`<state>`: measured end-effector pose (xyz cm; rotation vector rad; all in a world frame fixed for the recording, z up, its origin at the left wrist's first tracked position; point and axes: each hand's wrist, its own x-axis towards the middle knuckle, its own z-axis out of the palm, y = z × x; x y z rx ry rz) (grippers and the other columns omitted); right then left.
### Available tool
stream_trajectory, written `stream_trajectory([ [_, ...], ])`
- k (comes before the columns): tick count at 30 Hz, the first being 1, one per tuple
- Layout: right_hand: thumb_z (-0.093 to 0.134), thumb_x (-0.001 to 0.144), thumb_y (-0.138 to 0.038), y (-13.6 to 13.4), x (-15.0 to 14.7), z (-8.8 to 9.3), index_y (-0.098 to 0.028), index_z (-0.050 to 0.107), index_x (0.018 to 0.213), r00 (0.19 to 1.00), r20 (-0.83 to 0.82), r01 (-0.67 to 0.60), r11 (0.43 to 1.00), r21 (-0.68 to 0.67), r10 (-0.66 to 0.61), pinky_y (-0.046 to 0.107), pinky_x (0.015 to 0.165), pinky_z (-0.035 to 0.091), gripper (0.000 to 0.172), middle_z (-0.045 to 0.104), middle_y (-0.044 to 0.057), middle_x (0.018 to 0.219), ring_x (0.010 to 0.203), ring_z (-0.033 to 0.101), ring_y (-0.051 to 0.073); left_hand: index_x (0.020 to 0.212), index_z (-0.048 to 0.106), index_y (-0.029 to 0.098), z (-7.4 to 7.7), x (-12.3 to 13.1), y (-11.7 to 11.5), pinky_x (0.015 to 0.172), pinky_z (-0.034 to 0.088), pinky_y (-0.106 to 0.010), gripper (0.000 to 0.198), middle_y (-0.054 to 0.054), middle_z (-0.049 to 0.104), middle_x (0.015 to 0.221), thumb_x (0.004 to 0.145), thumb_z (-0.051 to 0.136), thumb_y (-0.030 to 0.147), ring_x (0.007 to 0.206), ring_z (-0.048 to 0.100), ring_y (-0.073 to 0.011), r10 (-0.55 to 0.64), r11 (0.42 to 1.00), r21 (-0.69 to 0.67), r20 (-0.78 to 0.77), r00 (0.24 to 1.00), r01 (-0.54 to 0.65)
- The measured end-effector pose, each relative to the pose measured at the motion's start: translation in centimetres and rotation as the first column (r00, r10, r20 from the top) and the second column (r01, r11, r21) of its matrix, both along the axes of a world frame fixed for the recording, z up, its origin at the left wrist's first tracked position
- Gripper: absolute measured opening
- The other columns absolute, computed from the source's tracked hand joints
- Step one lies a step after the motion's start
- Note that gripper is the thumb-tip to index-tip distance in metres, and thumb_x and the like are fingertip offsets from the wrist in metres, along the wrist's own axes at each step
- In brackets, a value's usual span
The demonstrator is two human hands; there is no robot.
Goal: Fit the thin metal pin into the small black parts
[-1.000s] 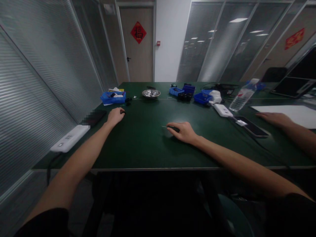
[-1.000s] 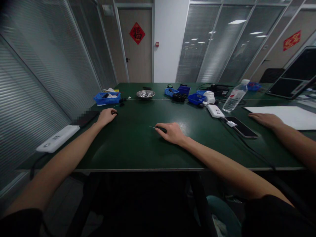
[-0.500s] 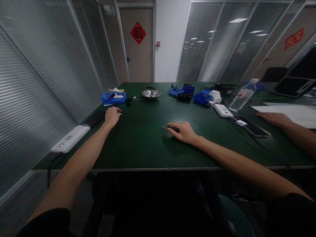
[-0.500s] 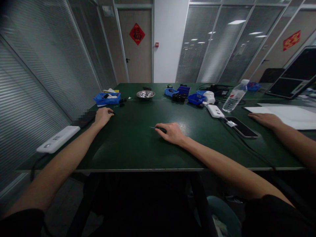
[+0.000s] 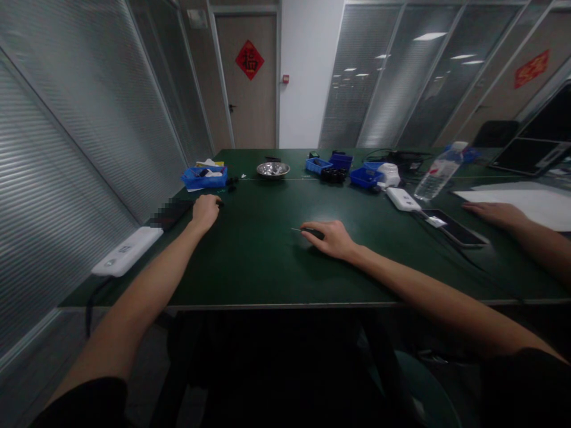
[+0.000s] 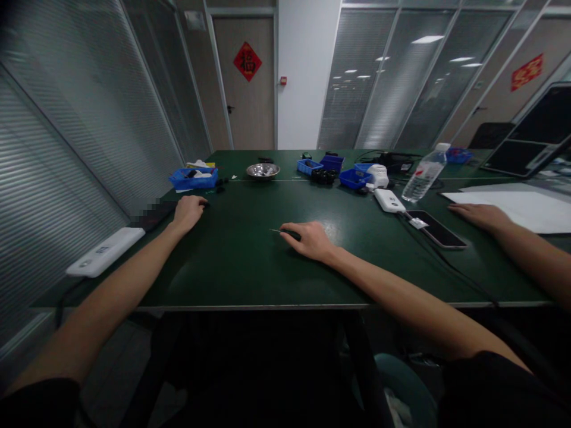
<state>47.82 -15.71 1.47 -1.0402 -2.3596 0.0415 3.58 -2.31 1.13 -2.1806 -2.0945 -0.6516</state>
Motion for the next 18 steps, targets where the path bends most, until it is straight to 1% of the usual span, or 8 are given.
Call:
stream_trajectory([
  [2,0.054,0.108,-0.046,0.0,0.0,0.0,-0.023,0.076,0.126,1.000,0.000,-0.003,1.000,-0.002,0.003,0.032,0.074,0.054,0.037,0.083,0.005,0.103,0.073,0.074,0.018,0.123,0.081,0.020,0.0,0.0,0.1,0.110,0.052,-0.045,0.035,-0.013,0.078,0.126,0.094,0.063,0.018,0.121,0.070,-0.0320,-0.082,0.997,-0.003,0.031,0.996,0.082],
  [4,0.054,0.108,-0.046,0.0,0.1,0.0,-0.023,0.076,0.127,1.000,0.002,-0.011,1.000,-0.006,0.011,0.032,0.073,0.054,0.037,0.083,0.005,0.103,0.073,0.074,0.018,0.122,0.082,0.022,0.0,0.4,0.2,0.112,0.051,-0.043,0.033,-0.009,0.077,0.128,0.093,0.066,0.019,0.121,0.070,-0.0288,-0.183,0.983,-0.016,0.102,0.978,0.186],
  [7,0.053,0.108,-0.046,0.1,0.1,0.1,-0.022,0.075,0.128,0.999,0.011,-0.035,0.999,-0.015,0.035,0.032,0.074,0.055,0.038,0.082,0.005,0.104,0.074,0.074,0.018,0.116,0.083,0.026,0.2,2.1,-0.2,0.112,0.051,-0.041,0.027,-0.005,0.079,0.125,0.092,0.071,0.024,0.119,0.071,-0.0250,-0.354,0.927,-0.035,0.242,0.903,0.373],
  [9,0.053,0.109,-0.046,0.2,0.1,0.0,-0.022,0.075,0.129,0.998,0.026,-0.048,0.999,-0.012,0.049,0.033,0.075,0.055,0.038,0.082,0.005,0.105,0.076,0.075,0.019,0.113,0.084,0.027,0.4,3.9,-0.9,0.111,0.052,-0.042,0.024,-0.004,0.080,0.122,0.091,0.073,0.028,0.117,0.072,-0.0241,-0.479,0.853,-0.049,0.322,0.817,0.520],
  [12,0.052,0.108,-0.046,0.2,0.1,-0.2,-0.022,0.075,0.129,0.996,0.050,-0.070,0.997,0.010,0.070,0.034,0.077,0.056,0.039,0.082,0.007,0.109,0.082,0.077,0.020,0.112,0.083,0.025,0.8,7.3,-3.0,0.107,0.053,-0.042,0.024,-0.006,0.079,0.121,0.091,0.076,0.033,0.115,0.072,-0.0234,-0.622,0.692,-0.083,0.434,0.651,0.717],
  [15,0.053,0.108,-0.045,0.1,-0.1,-0.2,-0.023,0.075,0.130,0.993,0.057,-0.100,0.995,0.015,0.099,0.033,0.077,0.057,0.039,0.082,0.007,0.111,0.084,0.078,0.021,0.113,0.082,0.023,1.0,10.7,-5.4,0.101,0.055,-0.039,0.026,-0.007,0.079,0.118,0.089,0.080,0.036,0.111,0.072,-0.0230,-0.684,0.513,-0.110,0.547,0.483,0.851],
  [17,0.054,0.108,-0.046,-0.1,-0.2,0.0,-0.023,0.076,0.129,0.990,0.061,-0.124,0.992,0.003,0.124,0.033,0.076,0.057,0.038,0.082,0.007,0.110,0.084,0.078,0.021,0.115,0.081,0.022,1.0,12.2,-6.8,0.096,0.055,-0.037,0.029,-0.008,0.079,0.117,0.090,0.080,0.037,0.106,0.072,-0.0221,-0.695,0.438,-0.120,0.584,0.420,0.891],
  [18,0.054,0.108,-0.045,-0.2,-0.2,0.1,-0.023,0.076,0.129,0.989,0.063,-0.136,0.991,-0.004,0.136,0.033,0.076,0.056,0.038,0.082,0.007,0.110,0.083,0.078,0.021,0.116,0.081,0.022,1.1,12.8,-7.3,0.092,0.055,-0.036,0.030,-0.008,0.079,0.115,0.091,0.080,0.037,0.103,0.072,-0.0214,-0.700,0.421,-0.122,0.587,0.407,0.899],
])
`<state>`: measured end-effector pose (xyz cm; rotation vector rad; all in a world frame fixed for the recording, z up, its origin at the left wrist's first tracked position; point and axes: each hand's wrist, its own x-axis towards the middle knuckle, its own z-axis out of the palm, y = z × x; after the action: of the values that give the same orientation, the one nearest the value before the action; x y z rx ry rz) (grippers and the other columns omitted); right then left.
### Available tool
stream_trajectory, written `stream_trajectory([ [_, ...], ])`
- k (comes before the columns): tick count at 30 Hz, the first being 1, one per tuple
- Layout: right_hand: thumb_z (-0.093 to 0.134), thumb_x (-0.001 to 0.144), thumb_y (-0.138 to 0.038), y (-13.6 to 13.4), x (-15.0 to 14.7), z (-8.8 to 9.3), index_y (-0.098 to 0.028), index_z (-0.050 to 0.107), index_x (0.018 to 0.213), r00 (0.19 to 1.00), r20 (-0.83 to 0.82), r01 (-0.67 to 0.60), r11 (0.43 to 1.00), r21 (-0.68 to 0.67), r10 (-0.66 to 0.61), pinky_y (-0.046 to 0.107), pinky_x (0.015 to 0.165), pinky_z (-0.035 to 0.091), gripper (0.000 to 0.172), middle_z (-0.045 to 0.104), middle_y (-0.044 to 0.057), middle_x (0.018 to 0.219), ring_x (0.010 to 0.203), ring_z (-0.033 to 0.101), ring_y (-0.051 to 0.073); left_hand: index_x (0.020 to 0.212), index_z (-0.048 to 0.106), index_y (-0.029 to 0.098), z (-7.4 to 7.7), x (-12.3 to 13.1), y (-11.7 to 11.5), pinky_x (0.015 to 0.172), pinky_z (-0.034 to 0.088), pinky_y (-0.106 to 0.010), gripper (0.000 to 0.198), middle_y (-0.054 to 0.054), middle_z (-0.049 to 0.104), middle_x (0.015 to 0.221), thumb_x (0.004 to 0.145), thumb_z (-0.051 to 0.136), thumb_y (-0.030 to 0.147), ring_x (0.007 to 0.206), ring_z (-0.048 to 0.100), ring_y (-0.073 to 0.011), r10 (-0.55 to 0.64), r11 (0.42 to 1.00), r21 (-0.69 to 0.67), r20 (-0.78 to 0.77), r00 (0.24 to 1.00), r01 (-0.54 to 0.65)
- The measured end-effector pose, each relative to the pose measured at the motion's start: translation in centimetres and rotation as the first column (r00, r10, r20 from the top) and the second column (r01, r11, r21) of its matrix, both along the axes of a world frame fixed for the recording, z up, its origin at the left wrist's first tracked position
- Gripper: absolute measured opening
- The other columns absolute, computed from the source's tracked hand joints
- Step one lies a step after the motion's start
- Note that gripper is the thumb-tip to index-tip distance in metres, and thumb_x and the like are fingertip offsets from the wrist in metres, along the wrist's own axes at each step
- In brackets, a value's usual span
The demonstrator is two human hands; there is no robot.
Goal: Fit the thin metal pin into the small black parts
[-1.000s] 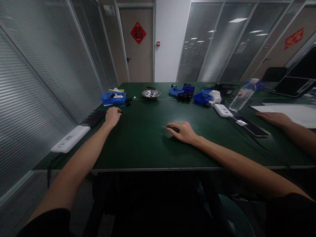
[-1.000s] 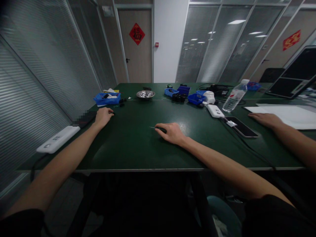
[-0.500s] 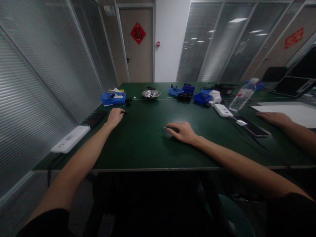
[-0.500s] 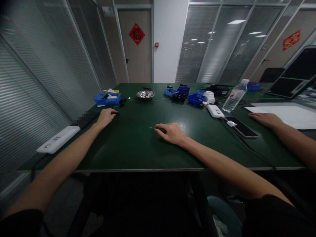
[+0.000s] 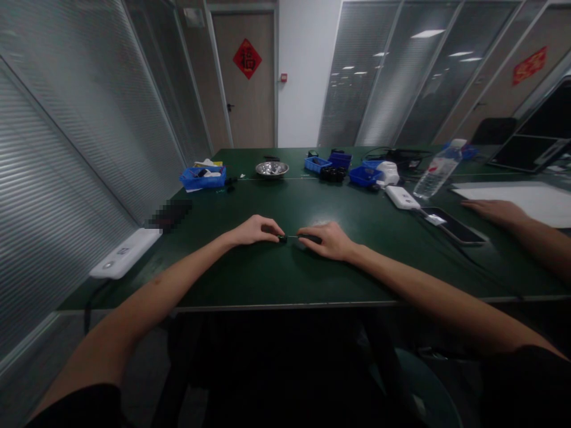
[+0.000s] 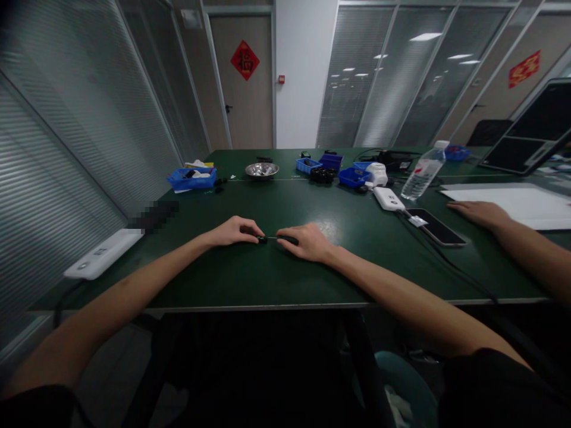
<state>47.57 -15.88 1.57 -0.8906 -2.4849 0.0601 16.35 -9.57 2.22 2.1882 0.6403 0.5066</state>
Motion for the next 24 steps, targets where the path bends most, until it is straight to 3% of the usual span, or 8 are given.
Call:
stream_trajectory([
  [6,0.052,0.108,-0.045,-0.18,0.00,0.33,-0.022,0.075,0.129,0.999,0.024,-0.025,1.000,-0.005,0.025,0.032,0.075,0.056,0.039,0.082,0.008,0.112,0.084,0.078,0.021,0.118,0.081,0.021,0.24,0.56,-0.82,0.082,0.052,-0.032,0.031,-0.008,0.078,0.112,0.092,0.079,0.038,0.093,0.070,-0.0193,0.002,0.999,0.035,-0.008,1.000,-0.001],
  [14,0.053,0.108,-0.045,-0.18,0.08,0.10,-0.024,0.075,0.131,0.999,0.021,-0.036,0.999,0.025,0.036,0.032,0.073,0.056,0.038,0.082,0.008,0.106,0.082,0.077,0.021,0.118,0.081,0.020,-0.17,0.59,-0.86,0.088,0.054,-0.036,0.032,-0.009,0.079,0.114,0.092,0.079,0.038,0.096,0.071,-0.0208,0.013,1.000,-0.015,0.018,1.000,-0.012],
  [24,0.050,0.110,-0.045,-0.52,-0.08,0.45,-0.023,0.074,0.132,0.998,0.054,-0.045,0.998,0.046,0.042,0.030,0.070,0.052,0.040,0.081,0.008,0.102,0.079,0.075,0.019,0.120,0.080,0.022,-0.40,0.40,-0.77,0.102,0.055,-0.039,0.027,-0.008,0.078,0.124,0.096,0.073,0.031,0.115,0.072,-0.0226,0.012,0.998,-0.059,0.049,0.999,-0.009],
])
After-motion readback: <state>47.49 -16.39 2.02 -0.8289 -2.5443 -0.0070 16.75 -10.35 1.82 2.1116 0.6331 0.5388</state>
